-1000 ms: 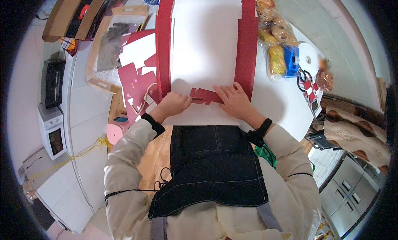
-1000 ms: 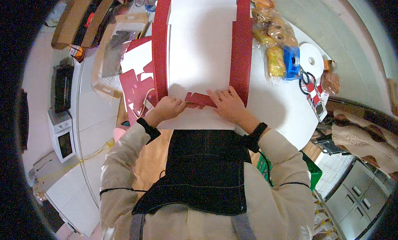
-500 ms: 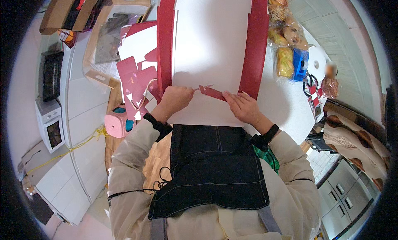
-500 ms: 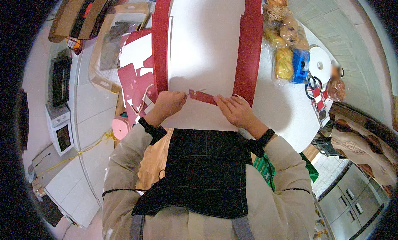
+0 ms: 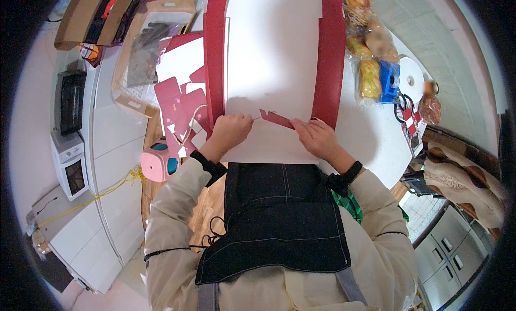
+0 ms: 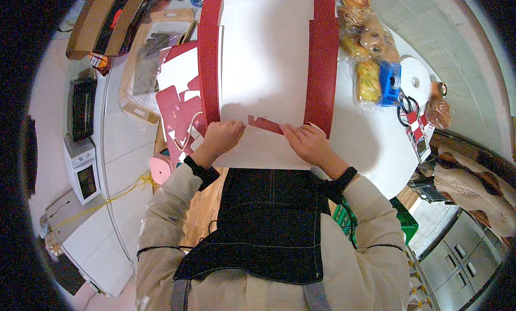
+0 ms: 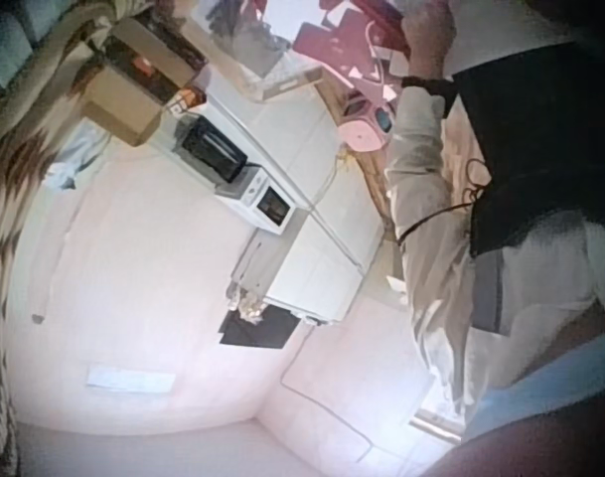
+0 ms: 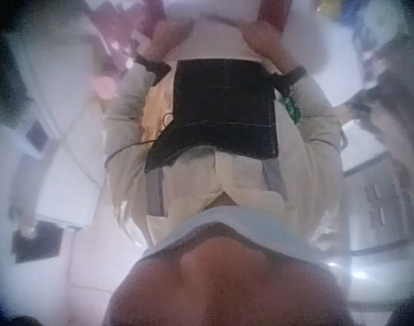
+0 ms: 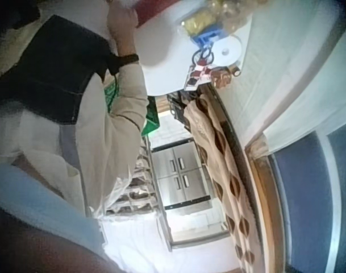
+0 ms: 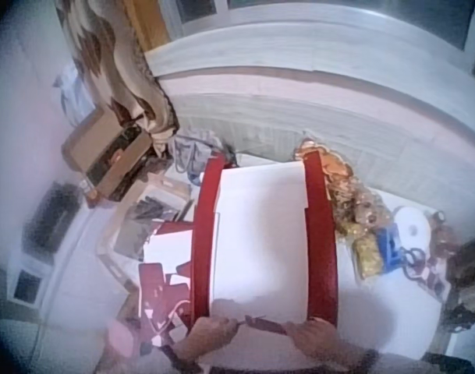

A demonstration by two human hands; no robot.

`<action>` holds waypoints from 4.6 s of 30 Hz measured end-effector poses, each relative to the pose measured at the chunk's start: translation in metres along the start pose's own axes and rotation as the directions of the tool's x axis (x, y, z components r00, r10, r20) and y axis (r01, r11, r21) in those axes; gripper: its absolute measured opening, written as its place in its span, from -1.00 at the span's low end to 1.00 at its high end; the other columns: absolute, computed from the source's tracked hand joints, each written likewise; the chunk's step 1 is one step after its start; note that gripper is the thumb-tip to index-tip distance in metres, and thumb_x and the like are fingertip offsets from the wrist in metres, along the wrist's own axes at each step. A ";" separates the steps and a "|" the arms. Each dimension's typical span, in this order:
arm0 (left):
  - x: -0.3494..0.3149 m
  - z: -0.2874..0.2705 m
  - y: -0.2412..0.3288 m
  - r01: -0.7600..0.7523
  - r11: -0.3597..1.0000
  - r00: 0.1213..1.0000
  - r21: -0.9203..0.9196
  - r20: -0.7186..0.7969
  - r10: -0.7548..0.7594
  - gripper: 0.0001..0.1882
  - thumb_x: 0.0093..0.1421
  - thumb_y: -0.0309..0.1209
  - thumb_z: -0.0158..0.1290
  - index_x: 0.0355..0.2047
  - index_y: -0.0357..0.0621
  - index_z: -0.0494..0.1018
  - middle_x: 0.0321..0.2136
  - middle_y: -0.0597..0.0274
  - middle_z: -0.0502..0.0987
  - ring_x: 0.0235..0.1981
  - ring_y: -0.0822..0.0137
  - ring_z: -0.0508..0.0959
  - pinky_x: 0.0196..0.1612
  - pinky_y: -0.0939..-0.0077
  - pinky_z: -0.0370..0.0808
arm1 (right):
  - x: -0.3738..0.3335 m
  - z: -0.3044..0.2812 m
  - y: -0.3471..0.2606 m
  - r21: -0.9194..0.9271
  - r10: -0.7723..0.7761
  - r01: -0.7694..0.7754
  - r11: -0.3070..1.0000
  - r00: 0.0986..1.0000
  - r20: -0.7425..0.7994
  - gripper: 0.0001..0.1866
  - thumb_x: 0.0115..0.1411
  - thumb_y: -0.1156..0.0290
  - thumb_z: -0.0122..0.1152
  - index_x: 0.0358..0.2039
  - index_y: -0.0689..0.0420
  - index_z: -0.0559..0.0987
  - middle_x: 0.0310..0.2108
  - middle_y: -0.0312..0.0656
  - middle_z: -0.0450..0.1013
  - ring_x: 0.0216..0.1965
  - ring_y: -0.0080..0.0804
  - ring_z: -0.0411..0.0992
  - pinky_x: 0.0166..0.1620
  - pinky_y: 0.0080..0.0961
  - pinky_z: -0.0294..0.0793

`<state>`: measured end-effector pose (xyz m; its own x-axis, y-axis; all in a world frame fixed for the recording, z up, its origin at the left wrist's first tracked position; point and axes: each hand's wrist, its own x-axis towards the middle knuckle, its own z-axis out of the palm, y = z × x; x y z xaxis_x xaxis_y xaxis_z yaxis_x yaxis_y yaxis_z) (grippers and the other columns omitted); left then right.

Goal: The person unpacks a flat-packed red and white cardboard box from a plastic bag. They then fold the box along its pre-scored lines and tuck the flaps to assemble it into a three-dimensional container.

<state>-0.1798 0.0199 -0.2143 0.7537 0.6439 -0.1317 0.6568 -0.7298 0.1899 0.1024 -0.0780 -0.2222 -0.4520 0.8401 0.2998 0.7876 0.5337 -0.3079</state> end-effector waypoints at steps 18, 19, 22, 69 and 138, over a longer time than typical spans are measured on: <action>0.001 0.004 -0.003 0.079 0.996 0.995 0.039 -0.068 -0.076 -0.82 0.21 -0.31 0.03 -0.51 -0.07 0.41 -0.70 0.21 0.49 -0.70 0.17 0.55 -0.68 0.29 0.46 | -0.004 0.004 0.001 0.003 -0.020 0.020 1.000 1.000 0.004 -0.53 0.13 0.44 0.11 0.09 0.22 0.46 -0.24 -0.18 0.59 -0.37 -0.40 0.57 -0.21 -0.45 0.54; 0.001 0.004 -0.003 0.073 0.997 0.995 0.032 -0.070 -0.071 -0.82 0.21 -0.31 0.03 -0.51 -0.07 0.41 -0.70 0.20 0.49 -0.70 0.16 0.55 -0.68 0.29 0.46 | -0.004 0.004 0.001 -0.003 -0.023 0.023 1.000 1.000 -0.009 -0.53 0.14 0.44 0.10 0.10 0.22 0.46 -0.23 -0.18 0.58 -0.37 -0.41 0.56 -0.21 -0.46 0.54; 0.001 0.002 0.001 0.083 0.995 0.996 0.056 -0.022 -0.082 -0.82 0.21 -0.29 0.04 -0.49 -0.08 0.43 -0.68 0.18 0.49 -0.69 0.16 0.55 -0.67 0.29 0.46 | -0.001 0.005 0.001 -0.018 -0.016 0.015 1.000 1.000 -0.026 -0.52 0.14 0.44 0.10 0.11 0.22 0.45 -0.20 -0.17 0.58 -0.39 -0.40 0.56 -0.23 -0.46 0.54; 0.029 -0.015 0.037 -0.269 0.963 0.796 -0.024 0.557 0.236 -0.60 0.23 -0.49 -0.08 0.10 -0.14 0.38 -0.14 0.06 0.56 -0.26 0.06 0.62 -0.26 0.20 0.59 | -0.023 -0.010 0.065 0.066 -0.459 0.480 0.875 0.778 0.429 -0.54 0.15 0.13 0.08 0.05 0.02 0.46 0.12 -0.16 0.37 0.28 -0.18 0.20 0.37 -0.04 -0.03; -0.009 0.000 -0.008 -0.227 0.961 0.973 -0.161 -0.086 0.215 -0.24 0.06 -0.29 0.18 0.29 0.06 0.20 -0.04 0.05 0.34 0.00 0.02 0.36 0.17 0.03 0.23 | -0.009 0.033 0.029 0.274 0.881 -0.850 0.450 0.473 0.022 -0.76 0.14 0.28 0.20 -0.29 0.17 0.47 -0.57 0.00 0.50 -0.53 0.06 0.49 -0.42 -0.07 0.44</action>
<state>-0.1916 0.0202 -0.2148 0.8722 0.4892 -0.0039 0.4560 -0.8101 0.3687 0.1155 -0.0674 -0.2632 0.4704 0.8697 -0.1495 0.6239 -0.4476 -0.6407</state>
